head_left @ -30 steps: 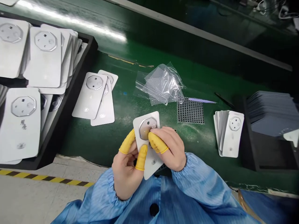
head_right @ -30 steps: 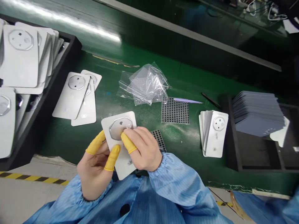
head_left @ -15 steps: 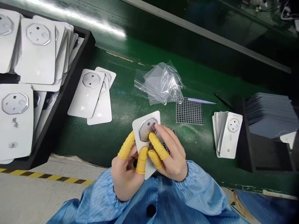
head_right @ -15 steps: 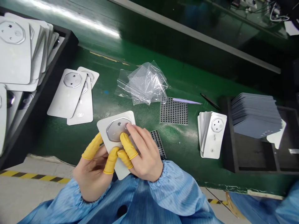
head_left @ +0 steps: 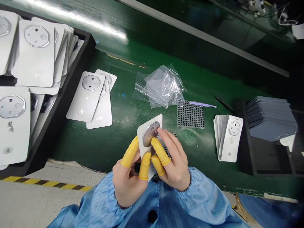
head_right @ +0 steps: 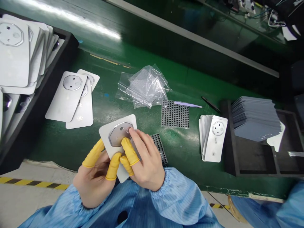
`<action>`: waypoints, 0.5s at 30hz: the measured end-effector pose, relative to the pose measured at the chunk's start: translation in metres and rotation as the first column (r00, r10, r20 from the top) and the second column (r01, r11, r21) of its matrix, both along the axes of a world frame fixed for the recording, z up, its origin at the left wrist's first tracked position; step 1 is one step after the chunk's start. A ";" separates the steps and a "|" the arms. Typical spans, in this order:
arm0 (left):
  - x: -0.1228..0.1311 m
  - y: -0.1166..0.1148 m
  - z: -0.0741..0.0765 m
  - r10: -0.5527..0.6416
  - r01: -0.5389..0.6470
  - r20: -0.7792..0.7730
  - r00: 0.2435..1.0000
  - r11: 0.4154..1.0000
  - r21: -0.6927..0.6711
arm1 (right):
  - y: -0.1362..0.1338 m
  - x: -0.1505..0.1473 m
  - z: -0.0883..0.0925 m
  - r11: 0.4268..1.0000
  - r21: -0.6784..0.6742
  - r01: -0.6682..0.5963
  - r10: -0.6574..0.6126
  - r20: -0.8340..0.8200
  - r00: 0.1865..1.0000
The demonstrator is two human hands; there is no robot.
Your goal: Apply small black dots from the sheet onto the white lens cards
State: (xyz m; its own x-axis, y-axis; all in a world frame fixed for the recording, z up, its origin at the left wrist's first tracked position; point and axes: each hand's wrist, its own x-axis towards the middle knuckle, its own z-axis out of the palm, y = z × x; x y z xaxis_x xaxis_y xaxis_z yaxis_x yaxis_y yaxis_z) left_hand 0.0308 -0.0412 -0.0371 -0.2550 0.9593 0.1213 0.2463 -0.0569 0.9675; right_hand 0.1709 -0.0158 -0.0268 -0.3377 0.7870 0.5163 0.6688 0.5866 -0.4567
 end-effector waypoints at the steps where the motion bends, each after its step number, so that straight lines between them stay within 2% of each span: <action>1: -0.001 0.001 -0.001 0.007 -0.007 -0.008 1.000 1.000 -0.003 | -0.002 -0.002 0.000 1.000 -0.025 0.005 -0.005 0.035 0.999; 4: -0.002 0.004 -0.003 -0.006 0.006 -0.028 1.000 1.000 0.010 | -0.006 -0.004 -0.003 0.995 -0.101 -0.018 0.026 0.081 0.996; 6: -0.002 0.007 -0.004 -0.027 0.027 0.004 1.000 0.999 0.024 | -0.006 -0.003 -0.008 0.987 -0.149 -0.063 0.069 0.034 0.997; 9: 0.001 0.014 -0.001 -0.042 0.050 0.228 0.973 0.998 -0.030 | -0.005 0.002 -0.015 0.981 -0.172 -0.088 0.063 -0.146 0.987; 12: 0.004 0.021 0.004 -0.039 0.116 0.499 0.865 0.985 -0.124 | -0.005 0.004 -0.019 0.977 -0.214 0.008 -0.096 -0.401 0.911; 15: 0.005 0.026 0.007 -0.048 0.163 0.632 0.773 0.979 -0.125 | -0.003 0.000 -0.019 0.930 -0.364 0.045 -0.270 -0.595 0.757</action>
